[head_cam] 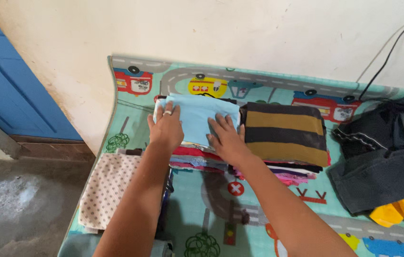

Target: The person picks up several garments from a pile, smooths them flat on a table, and folds them into small rectangular shapes before placing them onto a stack of folded items.

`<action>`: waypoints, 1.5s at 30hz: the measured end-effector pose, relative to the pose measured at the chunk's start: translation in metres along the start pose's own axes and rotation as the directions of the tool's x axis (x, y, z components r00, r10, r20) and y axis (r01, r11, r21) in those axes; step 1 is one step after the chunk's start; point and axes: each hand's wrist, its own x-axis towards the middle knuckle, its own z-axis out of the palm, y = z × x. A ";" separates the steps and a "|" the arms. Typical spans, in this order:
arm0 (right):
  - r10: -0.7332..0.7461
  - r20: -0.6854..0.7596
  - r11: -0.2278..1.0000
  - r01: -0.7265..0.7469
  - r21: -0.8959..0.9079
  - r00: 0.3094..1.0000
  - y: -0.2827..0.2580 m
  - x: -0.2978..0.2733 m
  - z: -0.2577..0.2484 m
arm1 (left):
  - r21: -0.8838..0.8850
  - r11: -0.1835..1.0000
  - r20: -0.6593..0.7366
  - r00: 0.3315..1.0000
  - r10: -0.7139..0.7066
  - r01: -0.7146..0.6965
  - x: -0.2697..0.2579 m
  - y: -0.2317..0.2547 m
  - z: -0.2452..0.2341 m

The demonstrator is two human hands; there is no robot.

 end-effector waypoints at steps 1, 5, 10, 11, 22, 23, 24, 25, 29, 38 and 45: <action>0.003 0.002 1.000 -0.003 0.001 1.000 0.001 -0.002 -0.002 | 0.000 1.000 0.003 1.000 0.001 -0.001 -0.002 0.002 0.000; -0.073 -0.043 0.997 0.072 -0.032 0.996 -0.001 -0.020 -0.011 | -0.017 0.998 -0.143 0.988 0.052 -0.055 -0.017 0.018 -0.001; -0.082 -0.032 0.987 0.077 -0.139 0.996 -0.002 -0.056 -0.023 | -0.025 0.999 -0.066 0.998 0.021 -0.023 -0.054 0.045 0.000; -0.081 -0.022 0.986 0.076 -0.149 0.997 0.000 -0.065 -0.025 | -0.021 0.999 -0.075 0.997 0.025 -0.026 -0.064 0.048 0.002; -0.047 0.029 0.970 0.053 -0.239 0.998 0.053 -0.155 -0.069 | -0.010 0.999 -0.133 0.991 0.035 -0.037 -0.128 0.108 0.037; -0.054 0.012 0.970 0.056 -0.236 0.998 0.061 -0.165 -0.074 | -0.012 0.999 -0.140 0.989 0.037 -0.039 -0.134 0.117 0.038; -0.062 -0.006 0.971 0.059 -0.233 0.998 0.067 -0.173 -0.079 | -0.013 0.999 -0.149 0.988 0.040 -0.042 -0.140 0.127 0.039; -0.061 -0.004 0.971 0.059 -0.233 0.998 0.074 -0.181 -0.085 | -0.014 0.999 -0.147 0.988 0.038 -0.041 -0.146 0.137 0.040; -0.012 0.022 0.966 0.017 -0.257 1.000 0.107 -0.212 -0.106 | -0.036 0.999 -0.144 0.989 0.022 -0.027 -0.164 0.179 0.050; 0.007 0.067 0.964 0.011 -0.265 0.998 0.179 -0.266 -0.148 | -0.022 1.000 -0.175 0.984 0.018 -0.022 -0.198 0.258 0.087; 0.036 0.071 0.950 -0.012 -0.313 0.997 0.206 -0.285 -0.157 | -0.001 1.000 -0.202 0.979 0.020 -0.021 -0.209 0.290 0.095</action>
